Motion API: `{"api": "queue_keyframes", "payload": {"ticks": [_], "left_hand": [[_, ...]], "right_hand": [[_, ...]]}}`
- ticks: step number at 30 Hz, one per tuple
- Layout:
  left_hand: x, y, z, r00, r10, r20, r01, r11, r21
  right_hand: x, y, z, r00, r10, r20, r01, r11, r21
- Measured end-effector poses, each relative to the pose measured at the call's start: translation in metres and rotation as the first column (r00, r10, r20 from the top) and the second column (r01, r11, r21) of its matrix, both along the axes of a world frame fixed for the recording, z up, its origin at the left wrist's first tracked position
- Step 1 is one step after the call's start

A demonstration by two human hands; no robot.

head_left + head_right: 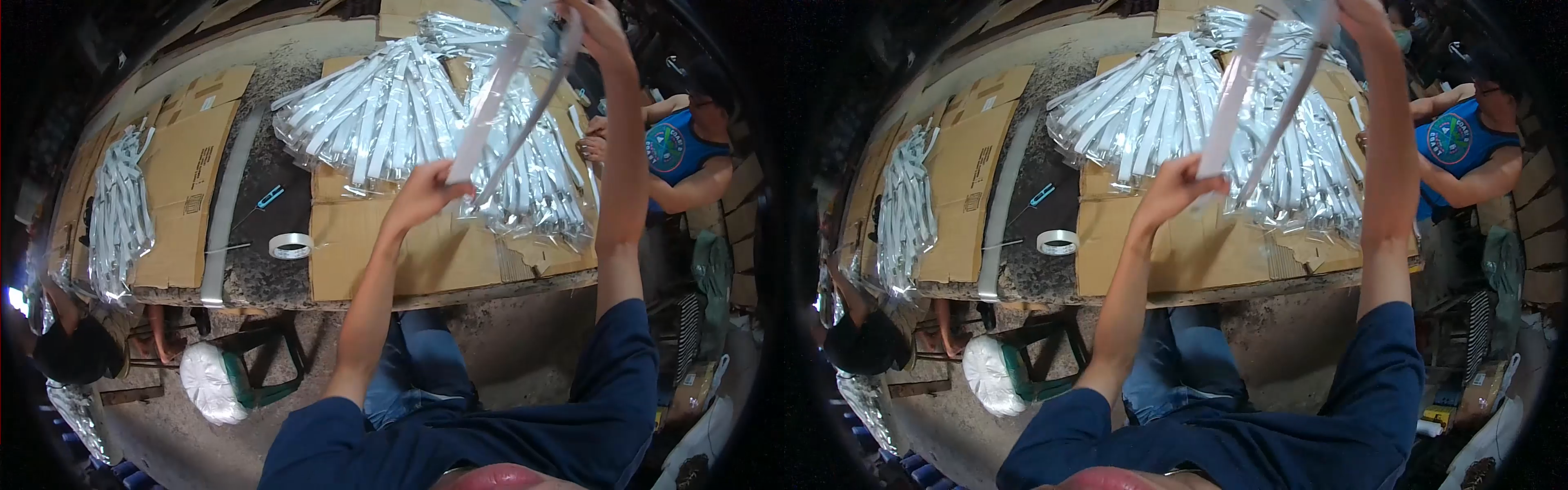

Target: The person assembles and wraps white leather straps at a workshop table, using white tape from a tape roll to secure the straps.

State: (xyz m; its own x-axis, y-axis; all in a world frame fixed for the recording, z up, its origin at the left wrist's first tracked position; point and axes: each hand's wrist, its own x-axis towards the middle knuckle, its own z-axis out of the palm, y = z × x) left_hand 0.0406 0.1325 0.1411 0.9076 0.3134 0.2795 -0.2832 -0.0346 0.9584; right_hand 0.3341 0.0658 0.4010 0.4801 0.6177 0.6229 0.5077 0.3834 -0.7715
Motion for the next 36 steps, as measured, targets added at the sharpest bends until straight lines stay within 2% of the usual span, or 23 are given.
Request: {"api": "queue_keyframes", "payload": {"ticks": [1, 3, 5, 7, 8, 9, 10, 11, 12, 14, 16, 17, 18, 19, 20, 21, 23, 24, 25, 27, 28, 31, 36], "left_hand": [[-0.029, -0.004, -0.012, 0.993, 0.018, -0.116, -0.026, 0.998, -0.064], [-0.081, -0.016, -0.032, 0.970, 0.046, -0.237, -0.102, 0.968, -0.230], [-0.124, -0.032, -0.051, 0.950, 0.090, -0.299, -0.205, 0.901, -0.382], [-0.157, -0.044, -0.078, 0.934, 0.112, -0.340, -0.277, 0.828, -0.487], [-0.169, -0.048, -0.091, 0.939, 0.111, -0.326, -0.283, 0.788, -0.547], [-0.180, -0.051, -0.101, 0.934, 0.136, -0.329, -0.302, 0.792, -0.530], [-0.187, -0.055, -0.110, 0.912, 0.162, -0.377, -0.355, 0.771, -0.528], [-0.193, -0.057, -0.114, 0.887, 0.183, -0.425, -0.406, 0.748, -0.525], [-0.199, -0.058, -0.112, 0.881, 0.203, -0.427, -0.420, 0.751, -0.510], [-0.209, -0.063, -0.110, 0.831, 0.245, -0.499, -0.478, 0.773, -0.417], [-0.224, -0.070, -0.113, 0.812, 0.212, -0.544, -0.505, 0.723, -0.472], [-0.233, -0.073, -0.115, 0.790, 0.286, -0.542, -0.541, 0.742, -0.396], [-0.244, -0.081, -0.119, 0.764, 0.341, -0.547, -0.572, 0.751, -0.330], [-0.255, -0.084, -0.125, 0.727, 0.348, -0.592, -0.588, 0.761, -0.275], [-0.273, -0.094, -0.132, 0.684, 0.339, -0.646, -0.595, 0.771, -0.226], [-0.286, -0.103, -0.139, 0.617, 0.282, -0.735, -0.622, 0.747, -0.235], [-0.297, -0.112, -0.161, 0.554, 0.205, -0.807, -0.636, 0.729, -0.251], [-0.305, -0.123, -0.175, 0.368, 0.347, -0.863, -0.500, 0.856, 0.131], [-0.308, -0.130, -0.186, 0.227, 0.531, -0.816, -0.245, 0.842, 0.480], [-0.303, -0.132, -0.197, 0.255, 0.480, -0.839, -0.267, 0.869, 0.416], [-0.300, -0.131, -0.201, 0.286, 0.442, -0.850, -0.288, 0.886, 0.363], [-0.297, -0.131, -0.224, 0.335, 0.507, -0.794, -0.231, 0.861, 0.453], [-0.310, -0.138, -0.230, 0.335, 0.561, -0.757, -0.225, 0.828, 0.514]], "right_hand": [[-0.040, 0.020, -0.016, 0.920, -0.266, -0.287, 0.281, 0.960, 0.012], [0.005, 0.059, -0.052, 0.997, 0.074, 0.006, -0.071, 0.972, -0.223], [0.060, 0.128, -0.122, 0.964, 0.266, -0.019, -0.263, 0.932, -0.251], [0.021, 0.161, -0.160, 0.938, 0.266, -0.223, -0.341, 0.831, -0.439], [0.005, 0.179, -0.181, 0.980, 0.139, -0.142, -0.195, 0.812, -0.550], [0.018, 0.208, -0.225, 0.950, 0.212, -0.228, -0.299, 0.827, -0.476], [0.014, 0.220, -0.242, 0.958, 0.235, -0.166, -0.288, 0.760, -0.582], [0.014, 0.238, -0.273, 0.997, 0.072, -0.031, -0.076, 0.795, -0.603], [0.015, 0.249, -0.282, 0.954, 0.118, 0.274, 0.112, 0.710, -0.695], [0.009, 0.266, -0.315, 0.768, -0.013, 0.640, 0.484, 0.665, -0.568], [0.021, 0.280, -0.337, 0.806, -0.153, 0.571, 0.477, 0.739, -0.475], [0.005, 0.265, -0.322, 0.743, -0.222, 0.631, 0.602, 0.634, -0.486], [0.038, 0.266, -0.349, 0.574, -0.326, 0.751, 0.674, 0.709, -0.208], [-0.010, 0.209, -0.305, 0.600, -0.255, 0.758, 0.673, 0.673, -0.307], [-0.105, 0.145, -0.261, 0.788, -0.364, 0.496, 0.559, 0.760, -0.332], [-0.123, 0.094, -0.240, 0.975, 0.046, 0.216, 0.040, 0.926, -0.376], [-0.201, -0.011, -0.191, 0.914, 0.309, 0.264, -0.109, 0.813, -0.572], [-0.193, -0.058, -0.213, 0.764, 0.534, -0.361, -0.624, 0.471, -0.624], [-0.219, -0.086, -0.223, 0.520, 0.730, -0.444, -0.801, 0.236, -0.550], [-0.272, -0.133, -0.269, 0.477, 0.547, -0.688, -0.769, -0.119, -0.628], [-0.302, -0.150, -0.295, 0.624, 0.415, -0.662, -0.696, -0.090, -0.712], [-0.373, -0.186, -0.410, 0.967, 0.137, -0.213, -0.247, 0.322, -0.914], [-0.418, -0.169, -0.482, 0.979, -0.016, 0.203, 0.167, 0.632, -0.757]]}}
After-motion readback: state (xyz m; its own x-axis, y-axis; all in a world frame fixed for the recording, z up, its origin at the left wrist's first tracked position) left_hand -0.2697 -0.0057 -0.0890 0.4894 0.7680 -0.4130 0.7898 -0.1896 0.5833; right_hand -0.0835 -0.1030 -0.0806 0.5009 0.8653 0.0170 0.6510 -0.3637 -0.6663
